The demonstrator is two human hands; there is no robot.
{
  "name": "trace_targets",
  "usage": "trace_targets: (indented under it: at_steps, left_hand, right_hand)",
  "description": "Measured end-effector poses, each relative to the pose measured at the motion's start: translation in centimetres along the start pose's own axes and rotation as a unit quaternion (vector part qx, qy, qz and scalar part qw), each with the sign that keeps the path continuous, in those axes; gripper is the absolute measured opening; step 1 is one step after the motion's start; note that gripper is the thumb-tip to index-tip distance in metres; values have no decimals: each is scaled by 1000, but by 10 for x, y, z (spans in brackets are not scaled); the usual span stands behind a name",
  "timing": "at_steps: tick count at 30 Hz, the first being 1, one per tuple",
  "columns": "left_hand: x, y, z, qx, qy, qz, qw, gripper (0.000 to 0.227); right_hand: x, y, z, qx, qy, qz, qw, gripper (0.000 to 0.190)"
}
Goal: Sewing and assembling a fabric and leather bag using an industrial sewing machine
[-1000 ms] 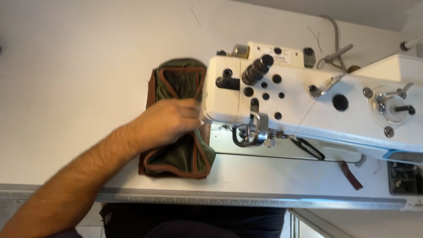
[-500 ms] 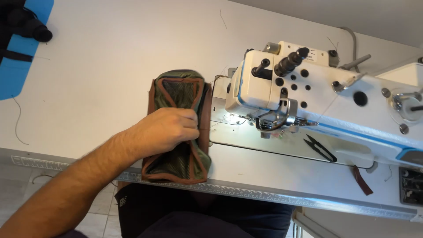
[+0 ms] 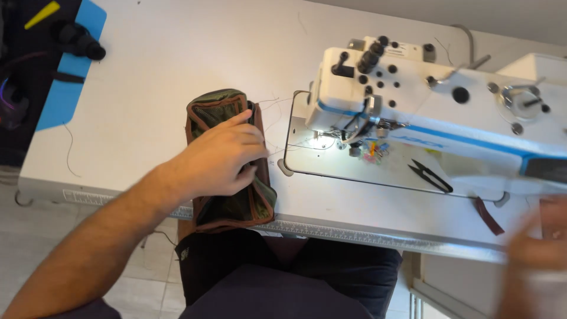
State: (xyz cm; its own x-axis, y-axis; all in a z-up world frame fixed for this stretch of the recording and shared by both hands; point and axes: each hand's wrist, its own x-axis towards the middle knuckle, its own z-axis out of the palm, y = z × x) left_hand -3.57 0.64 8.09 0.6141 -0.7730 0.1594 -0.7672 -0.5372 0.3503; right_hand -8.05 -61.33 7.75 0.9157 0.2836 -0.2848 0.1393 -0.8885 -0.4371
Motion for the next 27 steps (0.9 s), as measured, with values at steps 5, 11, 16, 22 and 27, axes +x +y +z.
trace_targets:
  at_steps: [5, 11, 16, 22, 27]
  left_hand:
    - [47, -17, 49, 160, -151, -51, 974, 31]
    - [85, -10, 35, 213, -355, -102, 905, 32]
    - [105, -14, 28, 145, -415, -151, 885, 16]
    - [112, -40, 41, 51, -421, -150, 893, 7]
    - [101, -56, 60, 38, -312, -128, 941, 16]
  right_hand:
    - [36, -126, 145, -282, 457, -123, 834, 17]
    - [53, -96, 158, -224, 423, -64, 876, 15]
    - [57, -79, 160, -130, 329, 28, 935, 45]
    - [47, -80, 156, -151, 314, 35, 937, 31]
    - [56, -110, 152, -136, 359, -32, 923, 23]
